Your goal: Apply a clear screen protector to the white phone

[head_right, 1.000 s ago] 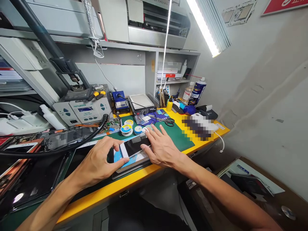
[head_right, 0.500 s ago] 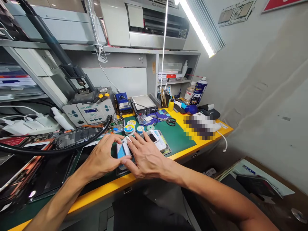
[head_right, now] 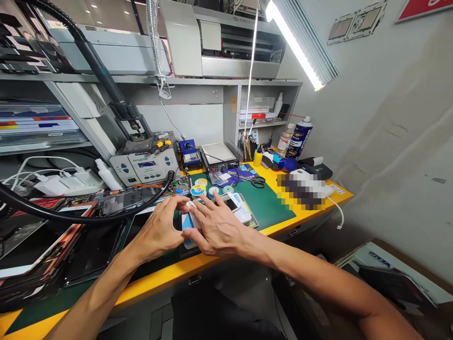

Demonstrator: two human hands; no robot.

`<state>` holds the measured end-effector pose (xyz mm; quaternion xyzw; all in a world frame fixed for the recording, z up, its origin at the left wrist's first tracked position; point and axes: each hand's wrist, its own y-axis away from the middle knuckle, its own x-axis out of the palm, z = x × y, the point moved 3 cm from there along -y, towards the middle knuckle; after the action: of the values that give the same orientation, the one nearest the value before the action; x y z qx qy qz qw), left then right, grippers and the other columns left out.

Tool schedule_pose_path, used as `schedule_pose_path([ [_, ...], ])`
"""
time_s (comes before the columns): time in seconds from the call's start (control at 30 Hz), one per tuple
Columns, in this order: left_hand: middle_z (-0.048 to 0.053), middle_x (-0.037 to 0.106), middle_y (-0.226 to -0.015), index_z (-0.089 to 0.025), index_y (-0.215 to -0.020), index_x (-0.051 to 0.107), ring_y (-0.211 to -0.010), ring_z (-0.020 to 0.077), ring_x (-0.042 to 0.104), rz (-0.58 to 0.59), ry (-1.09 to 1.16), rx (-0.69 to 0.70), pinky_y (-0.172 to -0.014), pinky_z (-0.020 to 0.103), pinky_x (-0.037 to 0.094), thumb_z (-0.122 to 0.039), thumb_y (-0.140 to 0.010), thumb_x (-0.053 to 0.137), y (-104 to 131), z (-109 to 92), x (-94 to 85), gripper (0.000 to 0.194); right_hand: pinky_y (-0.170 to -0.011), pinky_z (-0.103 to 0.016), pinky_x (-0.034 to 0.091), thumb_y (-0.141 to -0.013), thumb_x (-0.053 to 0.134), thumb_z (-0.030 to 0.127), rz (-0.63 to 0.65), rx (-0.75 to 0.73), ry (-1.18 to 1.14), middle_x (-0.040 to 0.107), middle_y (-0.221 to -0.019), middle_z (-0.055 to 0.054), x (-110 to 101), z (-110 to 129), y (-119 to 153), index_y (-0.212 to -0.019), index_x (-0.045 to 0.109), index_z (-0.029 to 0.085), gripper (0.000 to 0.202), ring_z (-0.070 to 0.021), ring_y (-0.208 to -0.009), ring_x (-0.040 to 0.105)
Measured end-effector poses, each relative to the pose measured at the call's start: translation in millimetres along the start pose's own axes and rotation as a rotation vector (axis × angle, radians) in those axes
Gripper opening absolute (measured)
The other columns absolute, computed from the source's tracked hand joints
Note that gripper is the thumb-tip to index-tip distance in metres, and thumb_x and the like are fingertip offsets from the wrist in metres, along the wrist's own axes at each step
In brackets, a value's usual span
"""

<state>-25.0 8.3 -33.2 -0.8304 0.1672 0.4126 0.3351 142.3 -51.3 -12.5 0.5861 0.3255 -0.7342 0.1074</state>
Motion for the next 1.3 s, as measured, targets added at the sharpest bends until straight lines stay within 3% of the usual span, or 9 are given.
schedule_pose_path([
  [0.13,0.01,0.06,-0.119,-0.022,-0.135,0.046,-0.112,0.0309,0.058,-0.014,-0.001,0.01,-0.101,0.05,0.048,-0.041,-0.071,0.082,-1.8,-0.8,-1.4,0.076,-0.123,-0.058,0.023,-0.104,0.04,0.046,-0.006,-0.005,0.007,0.052,-0.153,-0.019,-1.2,5.2,5.4,-0.15,0.048,0.007,0.06,-0.0331,-0.146,0.043],
  [0.33,0.01,0.06,-0.121,-0.021,-0.135,0.046,-0.116,0.0308,0.054,-0.009,-0.035,0.025,-0.104,0.05,0.045,-0.033,-0.071,0.08,-2.8,-3.7,-3.0,0.074,-0.125,-0.06,0.017,-0.102,0.045,0.047,0.006,-0.003,-0.014,0.052,-0.153,-0.017,-0.6,12.3,20.0,-0.147,0.051,0.008,0.06,-0.0345,-0.149,0.037],
  [0.7,0.009,0.061,-0.122,-0.023,-0.136,0.049,-0.117,0.0298,0.054,0.058,-0.011,0.078,-0.103,0.05,0.046,-0.048,-0.081,0.076,-1.3,-3.7,-6.3,0.066,-0.126,-0.062,0.011,-0.102,0.045,0.043,0.018,0.089,-0.066,0.047,-0.158,-0.012,-1.3,20.7,40.4,-0.148,0.052,0.014,0.055,-0.0348,-0.151,0.034],
  [1.0,0.011,0.062,-0.127,-0.021,-0.14,0.048,-0.119,0.0277,0.058,0.075,0.021,0.093,-0.106,0.046,0.047,-0.036,-0.082,0.071,1.8,-6.2,-4.1,0.064,-0.126,-0.063,0.007,-0.104,0.04,0.045,-0.046,0.236,-0.084,0.04,-0.162,-0.01,4.9,32.7,40.2,-0.154,0.045,0.012,0.06,-0.0352,-0.154,0.028],
  [1.3,0.01,0.061,-0.129,-0.024,-0.146,0.042,-0.121,0.0276,0.058,0.058,-0.003,0.113,-0.108,0.046,0.047,-0.038,-0.086,0.07,1.9,-5.8,1.1,0.068,-0.127,-0.06,0.002,-0.104,0.041,0.043,-0.064,0.194,-0.065,0.04,-0.162,-0.01,4.9,25.8,44.4,-0.154,0.044,0.008,0.061,-0.0338,-0.154,0.027],
])
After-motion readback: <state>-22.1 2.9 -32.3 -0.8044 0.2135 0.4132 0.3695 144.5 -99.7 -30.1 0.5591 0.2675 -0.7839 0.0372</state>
